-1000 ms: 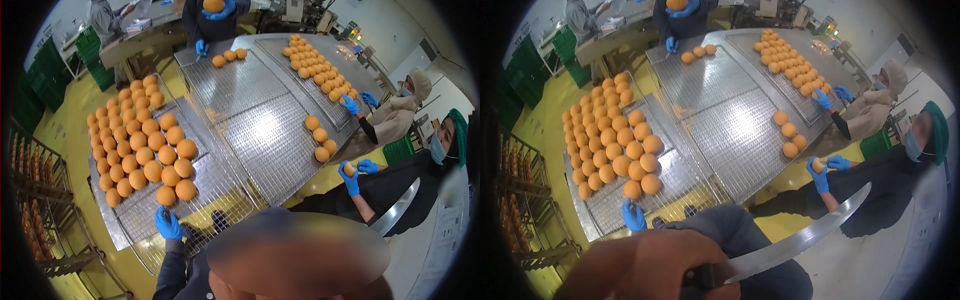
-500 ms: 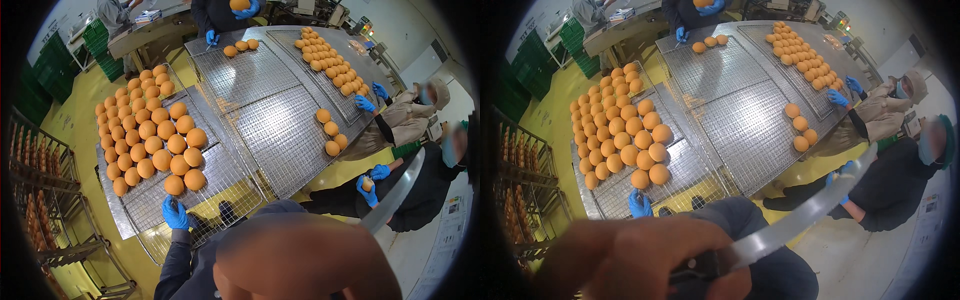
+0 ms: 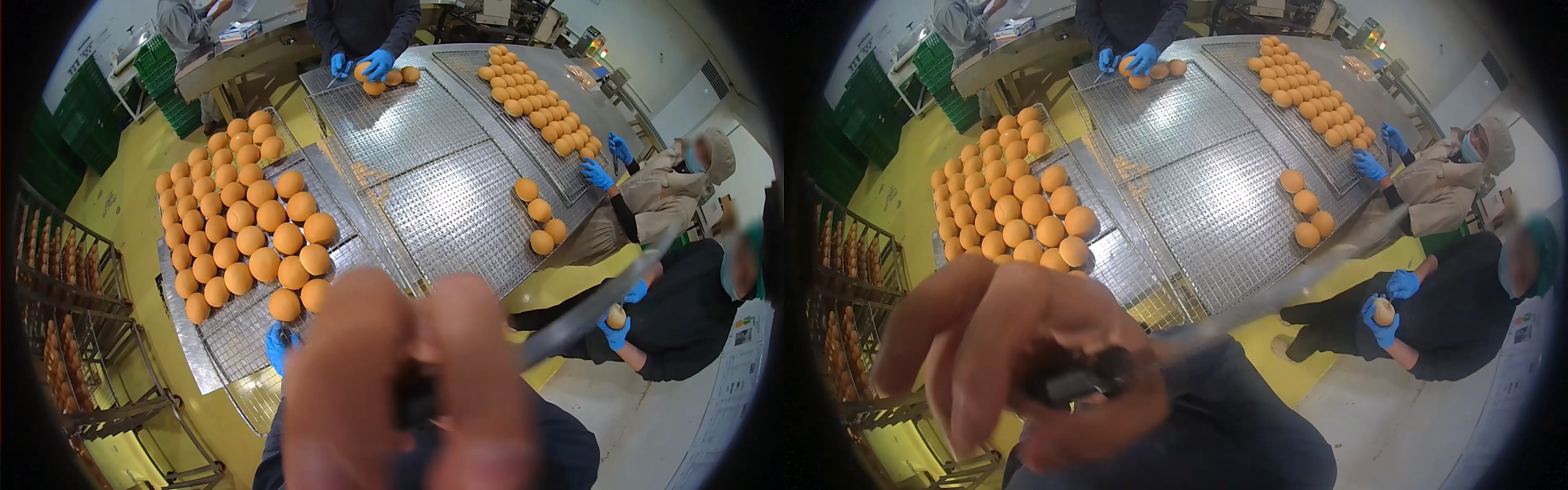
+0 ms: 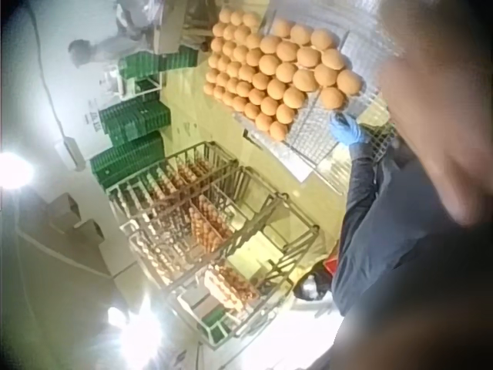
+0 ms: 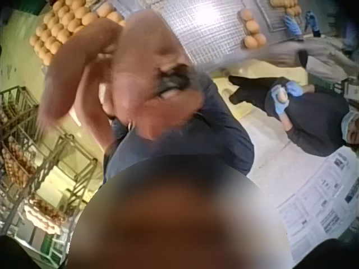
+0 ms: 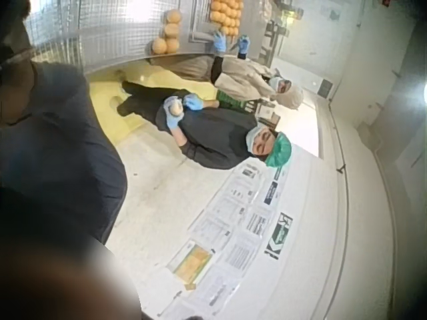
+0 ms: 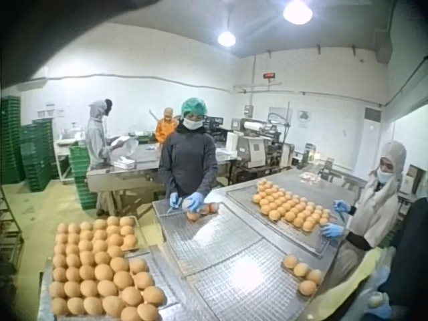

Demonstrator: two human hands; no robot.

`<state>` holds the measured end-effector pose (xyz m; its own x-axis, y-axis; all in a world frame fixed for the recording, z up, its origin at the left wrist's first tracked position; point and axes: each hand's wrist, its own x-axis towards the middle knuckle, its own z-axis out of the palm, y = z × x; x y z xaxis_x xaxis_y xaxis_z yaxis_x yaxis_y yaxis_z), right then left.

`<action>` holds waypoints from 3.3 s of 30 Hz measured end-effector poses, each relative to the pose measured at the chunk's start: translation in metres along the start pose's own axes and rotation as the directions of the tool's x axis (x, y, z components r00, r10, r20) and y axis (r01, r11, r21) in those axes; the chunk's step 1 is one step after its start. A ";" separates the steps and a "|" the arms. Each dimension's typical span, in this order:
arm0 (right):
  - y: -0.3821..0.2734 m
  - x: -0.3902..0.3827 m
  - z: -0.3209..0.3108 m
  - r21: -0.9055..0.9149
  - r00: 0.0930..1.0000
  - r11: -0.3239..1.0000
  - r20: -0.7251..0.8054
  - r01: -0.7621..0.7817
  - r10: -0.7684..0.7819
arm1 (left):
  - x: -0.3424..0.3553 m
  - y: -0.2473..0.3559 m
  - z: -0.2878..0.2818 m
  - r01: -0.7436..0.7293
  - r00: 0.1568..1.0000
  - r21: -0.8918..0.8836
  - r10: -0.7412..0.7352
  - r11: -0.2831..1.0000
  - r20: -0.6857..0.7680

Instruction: The person uses a tool to score the surface of round dough pieces on a wire rack before transferring the racks and moving dough between workstations.

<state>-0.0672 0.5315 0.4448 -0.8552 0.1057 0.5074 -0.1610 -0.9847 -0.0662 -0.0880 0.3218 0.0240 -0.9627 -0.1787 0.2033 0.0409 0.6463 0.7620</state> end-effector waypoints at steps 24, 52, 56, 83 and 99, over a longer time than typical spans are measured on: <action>0.007 -0.001 -0.016 -0.135 0.850 0.895 0.400 0.425 -0.344 | -0.007 -0.025 0.006 -0.024 0.998 -0.062 0.021 0.998 -0.054; -0.044 -0.011 -0.053 -0.130 0.870 0.943 0.441 0.305 -0.221 | -0.003 -0.009 0.000 -0.038 0.999 0.118 0.039 0.992 -0.005; -0.049 -0.026 -0.102 -0.439 0.995 0.894 0.090 0.085 -0.050 | -0.007 -0.053 0.008 -0.043 0.998 -0.075 0.040 0.996 -0.047; -0.044 -0.215 -0.264 -0.757 0.491 -0.303 -0.621 -0.580 0.611 | 0.143 0.122 0.089 -0.588 0.764 0.510 0.224 0.628 0.605; -0.094 -0.256 -0.229 -0.509 0.295 -0.430 -0.831 -0.746 0.472 | 0.306 0.020 0.031 -0.077 0.987 0.627 -0.030 0.775 0.158</action>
<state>0.0535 0.6285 0.1243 -0.7373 -0.3188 -0.5956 0.4562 0.4153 -0.7870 -0.3903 0.3032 0.0819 -0.9936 -0.0787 0.0806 -0.0622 0.9800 0.1891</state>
